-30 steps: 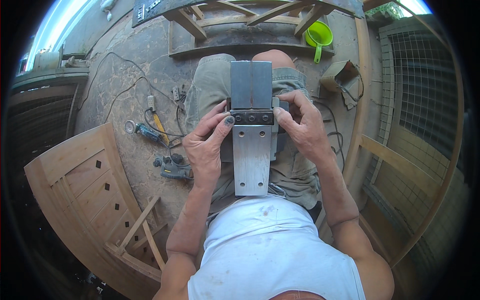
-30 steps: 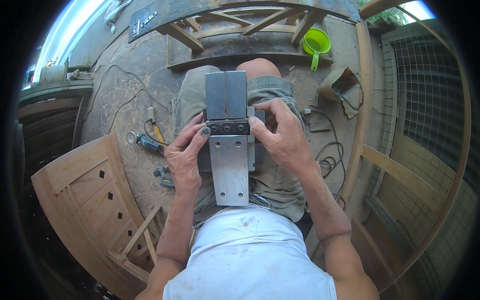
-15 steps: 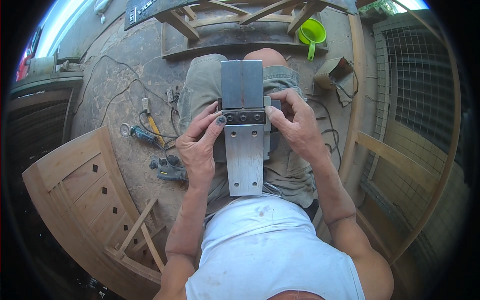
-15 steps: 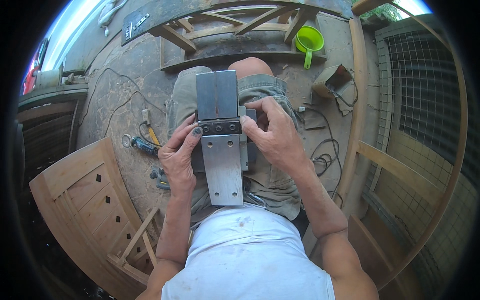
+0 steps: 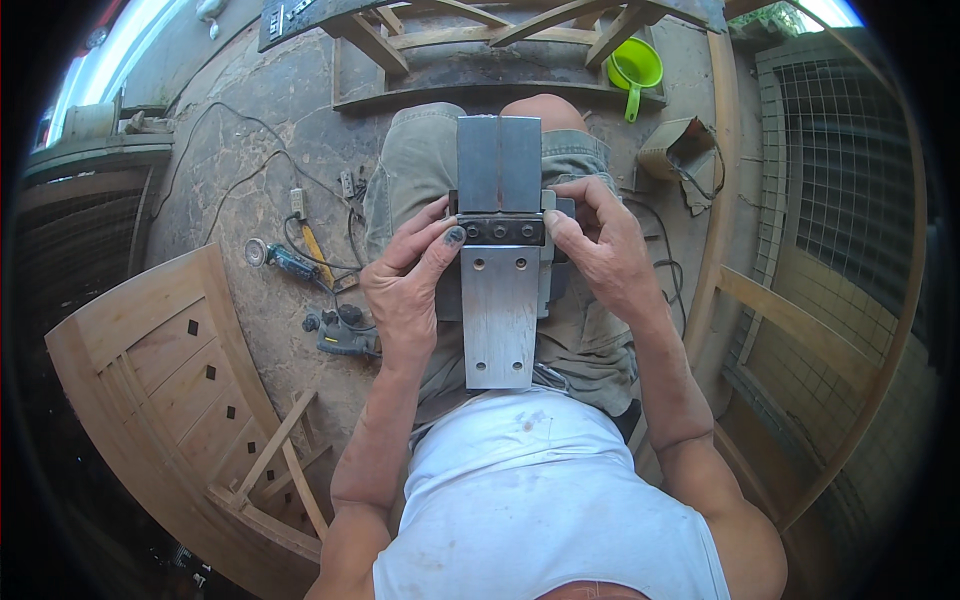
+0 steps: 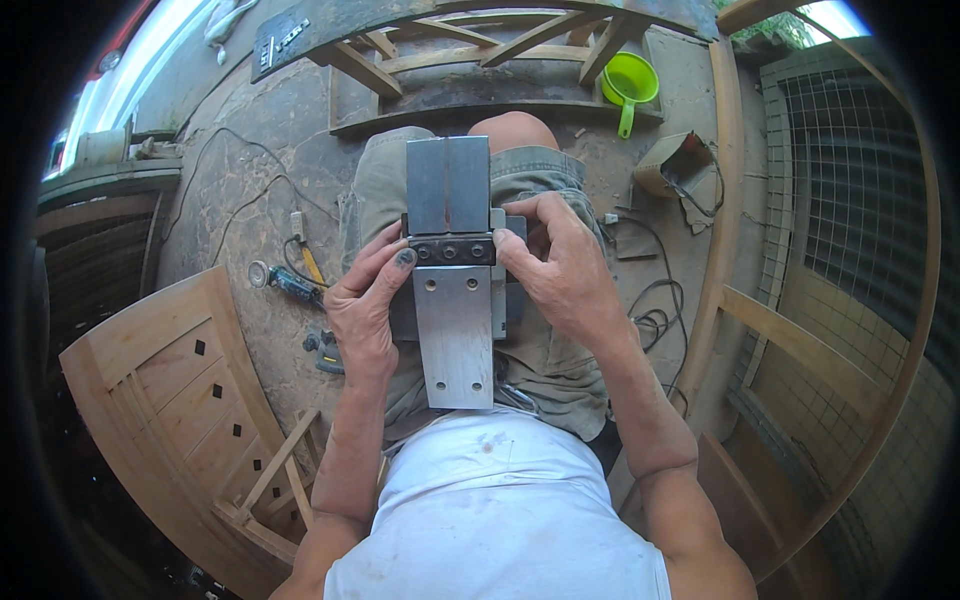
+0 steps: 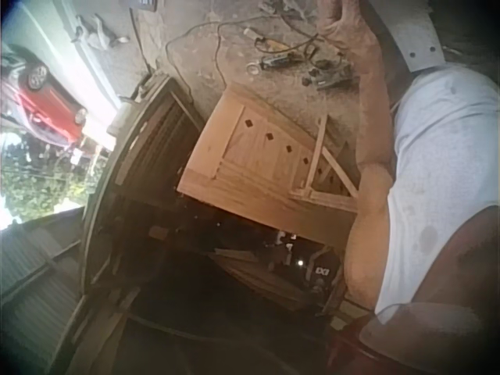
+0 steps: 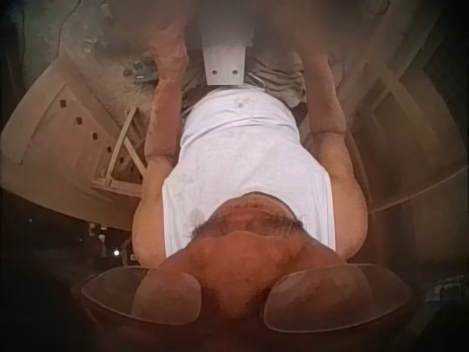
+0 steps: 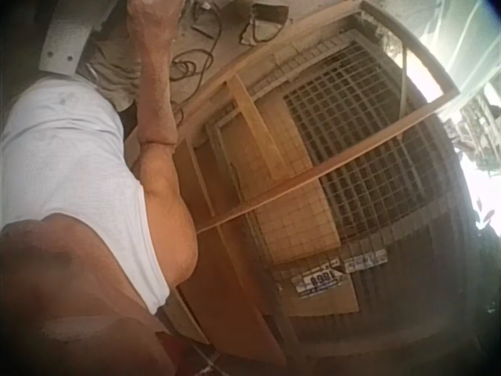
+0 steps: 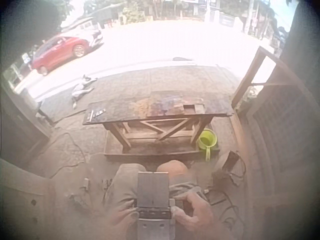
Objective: Adjusting the base plate and blades of an electric power planer using a screwdriver.
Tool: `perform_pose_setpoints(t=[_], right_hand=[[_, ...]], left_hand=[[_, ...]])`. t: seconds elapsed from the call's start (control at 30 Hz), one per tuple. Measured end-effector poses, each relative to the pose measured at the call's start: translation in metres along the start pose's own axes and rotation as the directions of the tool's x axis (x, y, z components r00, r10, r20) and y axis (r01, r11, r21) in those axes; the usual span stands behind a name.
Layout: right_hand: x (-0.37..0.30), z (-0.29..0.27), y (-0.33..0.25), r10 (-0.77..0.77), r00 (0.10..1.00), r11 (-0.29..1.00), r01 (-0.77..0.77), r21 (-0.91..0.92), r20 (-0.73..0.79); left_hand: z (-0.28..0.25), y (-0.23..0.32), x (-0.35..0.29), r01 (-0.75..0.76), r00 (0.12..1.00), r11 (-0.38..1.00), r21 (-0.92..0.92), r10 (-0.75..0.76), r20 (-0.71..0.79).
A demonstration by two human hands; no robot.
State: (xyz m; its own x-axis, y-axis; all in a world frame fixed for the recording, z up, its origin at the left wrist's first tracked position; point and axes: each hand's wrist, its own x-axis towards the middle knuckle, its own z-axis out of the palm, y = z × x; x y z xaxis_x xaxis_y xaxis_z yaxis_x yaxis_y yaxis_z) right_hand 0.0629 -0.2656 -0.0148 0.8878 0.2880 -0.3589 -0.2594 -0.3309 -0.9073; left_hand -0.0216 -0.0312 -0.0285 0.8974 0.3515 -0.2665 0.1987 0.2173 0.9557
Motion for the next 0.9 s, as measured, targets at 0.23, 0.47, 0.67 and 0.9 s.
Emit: perform_pose_setpoints(t=[0.23,0.47,0.67,0.9], right_hand=[[0.003,0.000,0.005,0.015,1.000,1.000,-0.016,0.022,0.019],[0.001,0.002,0.011,-0.038,0.999,0.999,0.038,0.027,-0.006],[0.000,0.000,0.010,-0.007,1.000,1.000,0.007,0.012,0.004],[0.001,0.001,0.006,-0.010,1.000,1.000,0.009,-0.017,-0.027]], left_hand=[[-0.003,0.000,0.000,0.025,0.999,0.999,0.038,-0.024,-0.025],[0.000,-0.001,-0.003,-0.015,0.999,0.999,0.053,0.017,-0.048],[0.003,-0.002,-0.005,-0.012,0.998,1.000,0.024,0.014,-0.065],[0.004,-0.003,-0.006,-0.029,0.998,0.998,0.051,0.032,-0.061]])
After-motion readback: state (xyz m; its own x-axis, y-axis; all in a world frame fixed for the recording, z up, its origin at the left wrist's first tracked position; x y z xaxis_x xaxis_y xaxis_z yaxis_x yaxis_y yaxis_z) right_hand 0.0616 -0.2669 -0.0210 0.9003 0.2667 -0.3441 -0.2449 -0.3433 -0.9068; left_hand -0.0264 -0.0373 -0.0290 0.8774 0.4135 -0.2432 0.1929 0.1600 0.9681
